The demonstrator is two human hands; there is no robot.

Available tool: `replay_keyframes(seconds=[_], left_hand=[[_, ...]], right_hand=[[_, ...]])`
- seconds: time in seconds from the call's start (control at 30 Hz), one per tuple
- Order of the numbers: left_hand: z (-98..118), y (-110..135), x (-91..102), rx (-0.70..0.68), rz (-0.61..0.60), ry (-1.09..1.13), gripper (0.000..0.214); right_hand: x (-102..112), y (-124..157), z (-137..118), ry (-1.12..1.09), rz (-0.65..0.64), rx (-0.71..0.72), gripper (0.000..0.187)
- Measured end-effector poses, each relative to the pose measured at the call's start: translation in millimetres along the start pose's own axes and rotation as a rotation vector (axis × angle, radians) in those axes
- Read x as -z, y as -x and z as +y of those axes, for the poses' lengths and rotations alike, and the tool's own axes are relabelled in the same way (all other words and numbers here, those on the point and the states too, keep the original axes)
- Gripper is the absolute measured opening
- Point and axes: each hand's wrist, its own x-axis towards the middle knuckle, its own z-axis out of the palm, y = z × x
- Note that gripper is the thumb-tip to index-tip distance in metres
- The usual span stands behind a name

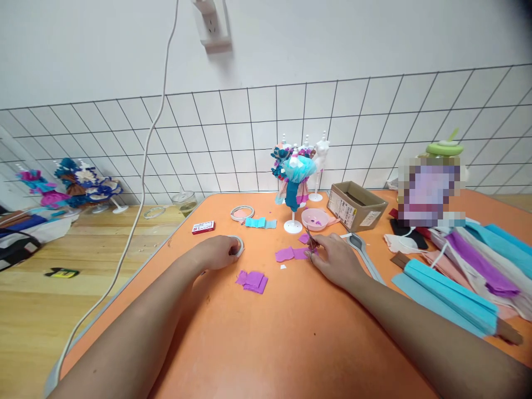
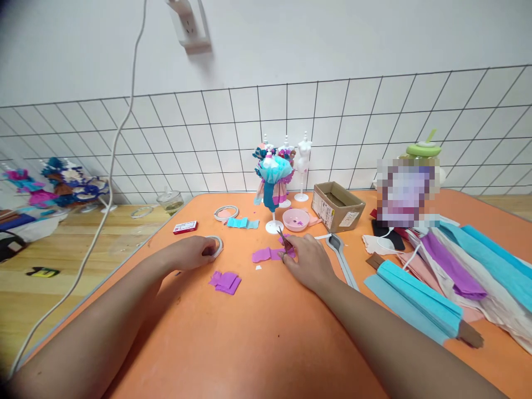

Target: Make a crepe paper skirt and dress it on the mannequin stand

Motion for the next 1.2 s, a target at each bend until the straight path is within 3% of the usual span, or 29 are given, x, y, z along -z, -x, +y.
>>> replay_keyframes(seconds=[0.1,0.17,0.23,0.3,0.37,0.47,0.57,0.7,0.93,1.1,1.2], left_hand=[[15,19,13.0,-0.085,-0.106,0.032,0.012],[29,36,18.0,-0.244,-0.3,0.114,0.014],[44,49,14.7,-0.302,-0.437,0.092,0.016],[55,53,3.6,-0.277,-0.377,-0.024,0.016],[60,46,-9.7,-0.192,-0.243,-0.173,0.011],[52,25,-20.9,-0.11,-0.088,-0.202,0.011],[36,10,-16.3,-0.062,0.008,-0.193,0.01],[23,-4,-1.6,-0.061,0.127,-0.119,0.029],[33,-68,-3.1,-0.15,0.436,-0.173,0.047],[30,-120,-8.2,-0.129,0.427,-0.223,0.043],[29,-131,-6.0,-0.117,0.429,-0.227,0.029]], right_hand=[[-1,-1,1,-0.018,-0.006,-0.009,0.011],[-2,-1,1,-0.033,-0.01,-0.007,0.011],[-3,-2,2,-0.045,-0.019,-0.008,0.011],[-4,-3,2,-0.05,-0.032,-0.015,0.012],[-4,-3,2,-0.053,-0.044,-0.022,0.013],[-3,-2,2,-0.066,-0.06,-0.022,0.012],[-2,-2,2,-0.083,-0.074,-0.01,0.011],[-6,-5,1,-0.13,-0.052,0.01,0.011],[-16,-11,1,-0.144,-0.069,0.066,0.006],[-15,-12,5,-0.135,-0.05,0.133,0.004],[-14,-12,6,-0.123,-0.04,0.139,0.006]])
